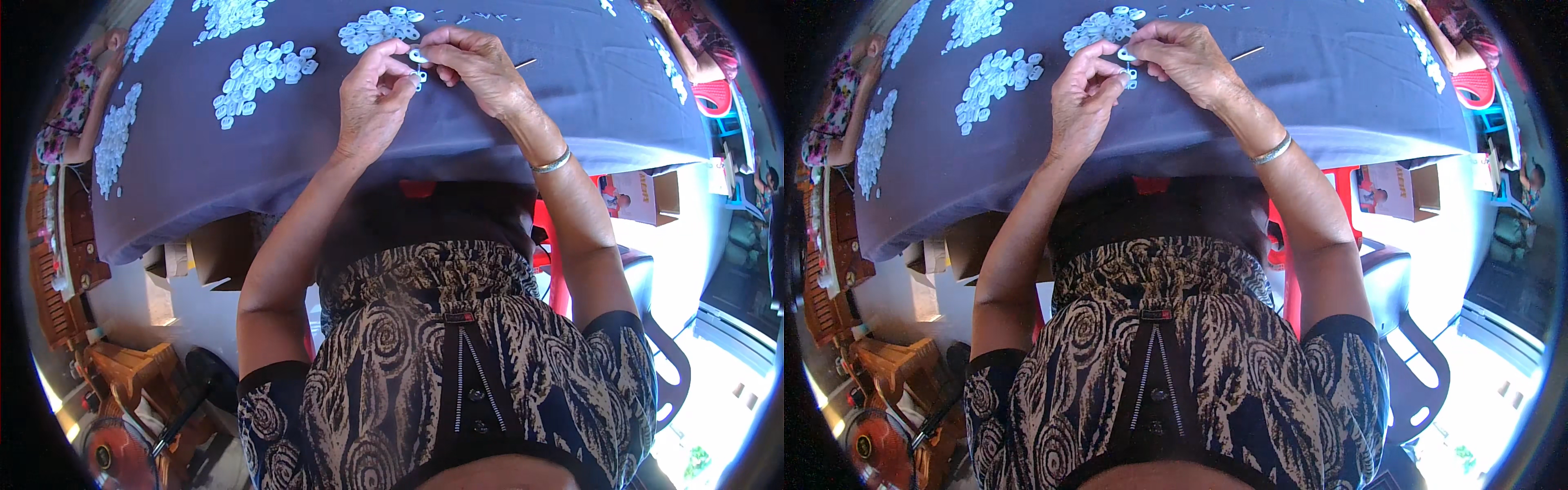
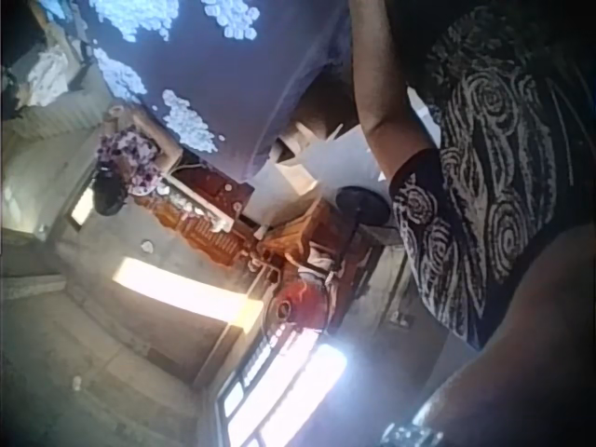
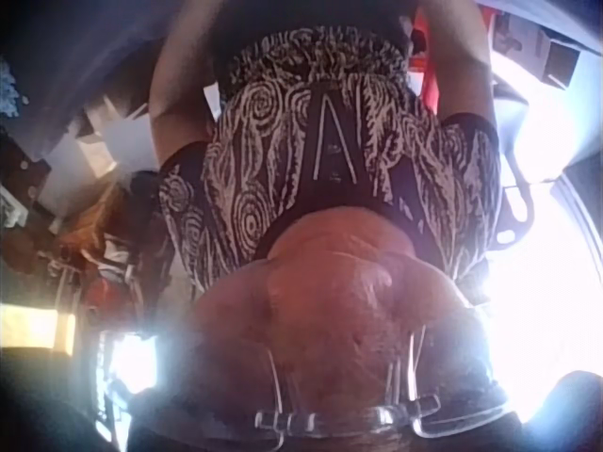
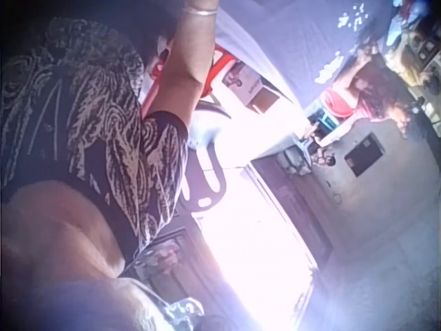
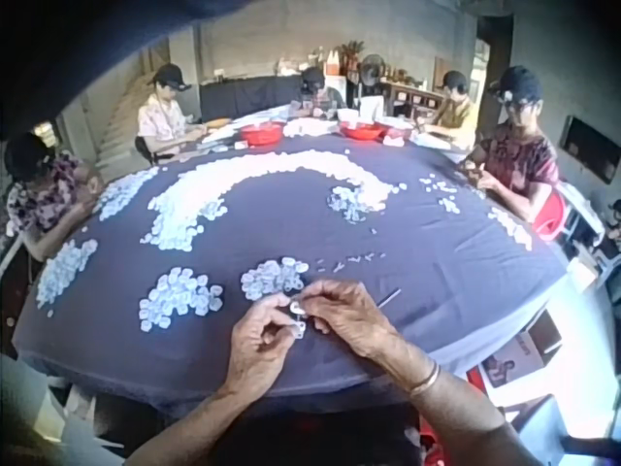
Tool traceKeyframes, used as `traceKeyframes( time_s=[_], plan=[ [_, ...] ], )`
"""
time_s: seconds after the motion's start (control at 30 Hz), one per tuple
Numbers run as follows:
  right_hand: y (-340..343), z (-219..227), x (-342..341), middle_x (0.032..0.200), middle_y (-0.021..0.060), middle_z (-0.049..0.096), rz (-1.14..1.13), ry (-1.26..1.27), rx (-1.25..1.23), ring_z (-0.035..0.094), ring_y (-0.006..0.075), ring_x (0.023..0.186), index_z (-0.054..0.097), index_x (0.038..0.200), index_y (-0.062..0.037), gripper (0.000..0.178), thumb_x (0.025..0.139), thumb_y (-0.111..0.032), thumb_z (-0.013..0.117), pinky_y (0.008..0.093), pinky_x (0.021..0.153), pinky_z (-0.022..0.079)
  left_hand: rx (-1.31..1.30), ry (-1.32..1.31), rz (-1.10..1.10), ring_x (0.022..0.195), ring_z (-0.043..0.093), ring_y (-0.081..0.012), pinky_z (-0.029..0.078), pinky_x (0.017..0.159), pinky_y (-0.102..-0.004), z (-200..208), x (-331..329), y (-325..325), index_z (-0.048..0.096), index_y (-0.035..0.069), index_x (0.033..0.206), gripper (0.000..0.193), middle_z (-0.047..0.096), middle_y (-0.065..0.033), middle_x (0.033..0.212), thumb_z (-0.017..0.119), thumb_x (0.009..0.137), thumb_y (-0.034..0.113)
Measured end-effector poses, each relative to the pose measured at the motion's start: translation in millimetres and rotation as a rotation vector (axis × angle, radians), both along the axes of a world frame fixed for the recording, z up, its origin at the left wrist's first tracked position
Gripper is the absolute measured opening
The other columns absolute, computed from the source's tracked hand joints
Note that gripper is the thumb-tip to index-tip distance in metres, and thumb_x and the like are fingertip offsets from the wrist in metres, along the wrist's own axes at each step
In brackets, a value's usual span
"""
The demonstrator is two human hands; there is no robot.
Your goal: The person repeatedly picks up small plastic pieces from the table, joins them together by hand, and places the assembled components into piles.
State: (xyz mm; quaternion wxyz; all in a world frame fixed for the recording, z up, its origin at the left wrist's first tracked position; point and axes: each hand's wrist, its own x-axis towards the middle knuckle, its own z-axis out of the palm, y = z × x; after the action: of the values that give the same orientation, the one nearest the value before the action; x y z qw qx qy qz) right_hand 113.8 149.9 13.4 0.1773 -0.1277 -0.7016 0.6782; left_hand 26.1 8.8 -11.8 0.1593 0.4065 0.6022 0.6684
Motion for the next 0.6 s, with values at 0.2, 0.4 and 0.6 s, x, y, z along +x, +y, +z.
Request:
traceKeyframes(
  time_s=[0.2,0.4,0.6],
  plan=[
    [1.0,-2.2,-0.3,0.07,-0.0019,0.055,-0.003,-0.003,0.023,0.048,0.0055,0.061,0.065,0.094,-0.0024,0.016,0.087,-0.016,0.062,0.0201,0.055,0.039,-0.016,-0.001,0.009,0.065,0.051,-0.0029,0.044,0.059,-0.0175,2.2,1.1,-0.1,0.053,0.001,0.111,0.034,0.06,-0.0014,0.077,0.06,0.079,-0.007],
    [1.6,-2.4,-0.2,0.071,-0.0016,0.056,0.02,-0.006,0.023,0.048,0.0057,0.061,0.065,0.094,-0.0025,0.015,0.086,-0.014,0.062,0.0204,0.055,0.039,-0.009,-0.014,0.0,0.066,0.051,-0.0031,0.044,0.059,-0.0175,1.2,1.4,-0.2,0.052,0.001,0.112,0.034,0.06,-0.0016,0.078,0.059,0.079,-0.006],
    [1.0,-1.0,-0.2,0.072,-0.0016,0.056,0.028,-0.002,0.04,0.048,0.0053,0.062,0.065,0.095,-0.0022,0.014,0.086,-0.013,0.062,0.0202,0.056,0.039,-0.011,-0.024,-0.004,0.066,0.051,-0.0034,0.044,0.06,-0.0181,1.2,0.7,-0.1,0.052,0.001,0.112,0.034,0.06,-0.0016,0.077,0.059,0.079,-0.006]
  ],
)
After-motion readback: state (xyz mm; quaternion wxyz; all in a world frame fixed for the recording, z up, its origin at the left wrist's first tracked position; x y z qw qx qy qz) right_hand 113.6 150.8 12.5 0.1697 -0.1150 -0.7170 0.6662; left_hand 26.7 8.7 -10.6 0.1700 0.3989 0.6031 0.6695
